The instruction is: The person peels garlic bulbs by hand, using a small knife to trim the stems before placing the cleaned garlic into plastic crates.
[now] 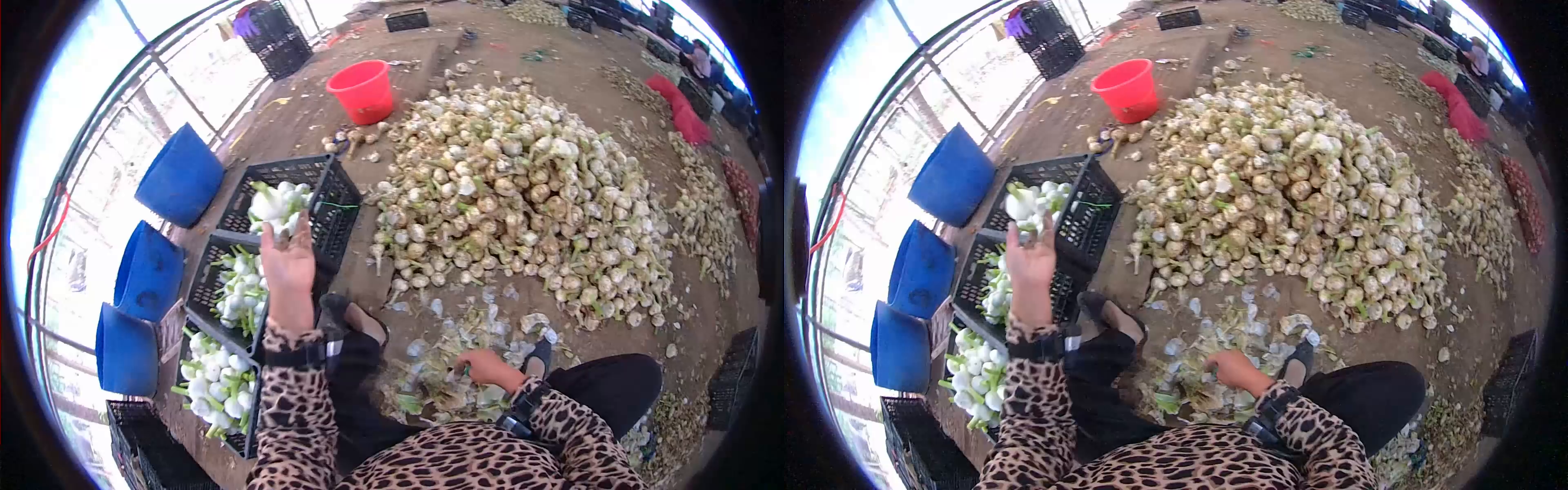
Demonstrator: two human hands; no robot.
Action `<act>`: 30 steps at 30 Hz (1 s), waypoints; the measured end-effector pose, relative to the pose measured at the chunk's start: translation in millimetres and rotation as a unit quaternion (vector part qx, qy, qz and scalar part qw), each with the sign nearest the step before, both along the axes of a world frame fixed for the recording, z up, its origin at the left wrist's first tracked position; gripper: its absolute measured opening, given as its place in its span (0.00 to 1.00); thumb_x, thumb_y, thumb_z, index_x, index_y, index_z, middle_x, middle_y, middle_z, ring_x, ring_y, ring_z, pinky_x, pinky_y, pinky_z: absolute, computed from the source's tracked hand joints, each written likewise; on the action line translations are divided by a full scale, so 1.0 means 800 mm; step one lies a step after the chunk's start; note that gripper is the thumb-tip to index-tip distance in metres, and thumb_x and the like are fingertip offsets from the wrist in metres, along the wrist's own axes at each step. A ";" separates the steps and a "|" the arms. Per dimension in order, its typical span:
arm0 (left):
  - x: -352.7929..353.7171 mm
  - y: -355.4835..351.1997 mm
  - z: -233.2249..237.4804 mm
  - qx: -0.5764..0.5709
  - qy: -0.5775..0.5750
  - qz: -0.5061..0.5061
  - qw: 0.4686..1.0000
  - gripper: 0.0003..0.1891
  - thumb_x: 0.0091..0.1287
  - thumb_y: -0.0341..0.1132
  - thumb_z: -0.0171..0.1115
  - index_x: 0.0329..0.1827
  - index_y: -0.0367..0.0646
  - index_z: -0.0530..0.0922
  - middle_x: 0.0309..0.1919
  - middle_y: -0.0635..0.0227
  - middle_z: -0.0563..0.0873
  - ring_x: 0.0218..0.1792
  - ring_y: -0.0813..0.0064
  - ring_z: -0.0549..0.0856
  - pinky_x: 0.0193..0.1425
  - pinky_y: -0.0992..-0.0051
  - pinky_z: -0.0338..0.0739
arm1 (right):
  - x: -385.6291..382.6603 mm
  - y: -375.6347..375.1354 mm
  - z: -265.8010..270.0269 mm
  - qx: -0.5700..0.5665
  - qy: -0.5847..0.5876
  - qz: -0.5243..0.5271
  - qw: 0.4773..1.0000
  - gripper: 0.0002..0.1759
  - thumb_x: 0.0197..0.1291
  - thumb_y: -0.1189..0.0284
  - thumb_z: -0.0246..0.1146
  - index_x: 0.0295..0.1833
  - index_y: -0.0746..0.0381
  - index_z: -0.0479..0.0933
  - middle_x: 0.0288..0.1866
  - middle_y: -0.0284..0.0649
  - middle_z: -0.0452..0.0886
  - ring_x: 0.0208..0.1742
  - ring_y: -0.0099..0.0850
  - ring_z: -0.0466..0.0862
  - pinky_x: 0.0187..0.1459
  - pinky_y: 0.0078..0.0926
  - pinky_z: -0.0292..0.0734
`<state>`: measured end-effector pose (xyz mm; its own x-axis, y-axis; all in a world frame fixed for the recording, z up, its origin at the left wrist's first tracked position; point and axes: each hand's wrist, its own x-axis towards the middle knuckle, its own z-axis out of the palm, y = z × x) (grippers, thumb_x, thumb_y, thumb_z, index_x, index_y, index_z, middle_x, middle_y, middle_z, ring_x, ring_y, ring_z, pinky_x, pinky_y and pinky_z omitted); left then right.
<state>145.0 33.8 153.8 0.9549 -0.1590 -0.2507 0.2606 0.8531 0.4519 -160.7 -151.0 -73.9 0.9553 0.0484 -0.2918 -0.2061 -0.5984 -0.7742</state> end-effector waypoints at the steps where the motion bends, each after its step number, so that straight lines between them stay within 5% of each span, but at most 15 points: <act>1: -0.013 -0.001 0.000 0.022 -0.013 -0.016 1.000 0.17 0.70 0.41 0.52 0.54 0.38 0.70 0.49 0.56 0.79 0.54 0.58 0.78 0.57 0.62 0.77 | 0.005 -0.007 -0.003 0.009 0.024 -0.008 1.000 0.16 0.46 0.80 0.55 0.40 0.55 0.82 0.36 0.47 0.83 0.40 0.48 0.81 0.42 0.42 0.75; 5: -0.114 -0.013 -0.065 0.126 -0.028 -0.089 0.988 0.14 0.69 0.35 0.54 0.55 0.43 0.69 0.44 0.63 0.80 0.46 0.65 0.80 0.51 0.68 0.77 | 0.028 -0.029 -0.090 -0.028 0.061 -0.012 0.998 0.14 0.44 0.75 0.58 0.39 0.55 0.83 0.34 0.46 0.83 0.39 0.47 0.81 0.41 0.42 0.75; 9: -0.183 -0.014 -0.159 0.251 0.128 -0.173 0.944 0.12 0.68 0.29 0.53 0.54 0.43 0.70 0.45 0.65 0.79 0.41 0.68 0.80 0.44 0.69 0.77 | 0.069 -0.064 -0.114 -0.085 0.026 0.024 0.996 0.12 0.44 0.73 0.59 0.36 0.55 0.83 0.32 0.47 0.82 0.36 0.48 0.80 0.38 0.44 0.75; 14: -0.187 -0.050 -0.162 0.229 0.178 -0.248 0.924 0.17 0.65 0.24 0.54 0.57 0.42 0.67 0.48 0.65 0.76 0.43 0.69 0.80 0.44 0.73 0.76 | 0.212 -0.090 -0.117 -0.146 -0.027 -0.100 0.984 0.25 0.50 0.75 0.57 0.58 0.60 0.70 0.33 0.52 0.81 0.36 0.50 0.80 0.38 0.46 0.74; 21: -0.165 -0.057 -0.155 0.237 0.179 -0.266 0.917 0.15 0.68 0.26 0.51 0.57 0.43 0.67 0.49 0.66 0.75 0.44 0.71 0.78 0.47 0.73 0.76 | 0.433 -0.065 -0.091 -0.132 0.015 -0.200 0.971 0.34 0.54 0.72 0.61 0.68 0.61 0.59 0.31 0.52 0.81 0.34 0.49 0.82 0.35 0.45 0.76; 24: -0.164 -0.056 -0.155 0.240 0.181 -0.269 0.915 0.15 0.68 0.26 0.51 0.58 0.42 0.66 0.48 0.65 0.75 0.45 0.70 0.78 0.49 0.71 0.75 | 0.438 -0.070 -0.089 -0.145 0.037 -0.186 0.971 0.38 0.51 0.74 0.62 0.69 0.59 0.57 0.28 0.50 0.80 0.30 0.47 0.81 0.33 0.43 0.75; 27: -0.166 -0.053 -0.154 0.251 0.167 -0.249 0.920 0.16 0.68 0.26 0.50 0.58 0.41 0.66 0.49 0.63 0.76 0.46 0.68 0.78 0.51 0.69 0.74 | 0.409 -0.082 -0.134 -0.037 -0.060 -0.215 0.974 0.37 0.51 0.75 0.61 0.69 0.58 0.57 0.26 0.47 0.80 0.29 0.45 0.81 0.33 0.41 0.75; 28: -0.167 -0.054 -0.156 0.260 0.161 -0.229 0.924 0.16 0.69 0.26 0.50 0.59 0.41 0.65 0.49 0.62 0.76 0.47 0.68 0.78 0.52 0.68 0.74 | 0.374 -0.072 -0.073 0.046 -0.045 -0.209 0.976 0.35 0.52 0.74 0.60 0.68 0.56 0.58 0.25 0.45 0.79 0.29 0.44 0.81 0.32 0.41 0.74; 30: -0.173 -0.054 -0.165 0.291 0.148 -0.204 0.923 0.16 0.71 0.30 0.47 0.61 0.40 0.65 0.51 0.61 0.76 0.49 0.68 0.78 0.55 0.67 0.72 | 0.302 -0.049 -0.005 0.034 -0.006 -0.184 0.982 0.35 0.51 0.74 0.59 0.67 0.54 0.59 0.43 0.56 0.80 0.43 0.52 0.81 0.44 0.41 0.73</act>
<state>6.5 -9.5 21.4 0.7208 -0.2464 -0.6479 0.6927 0.2914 0.6598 81.1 -190.0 -78.2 0.9153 -0.2810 -0.2884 -0.3890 -0.4322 -0.8136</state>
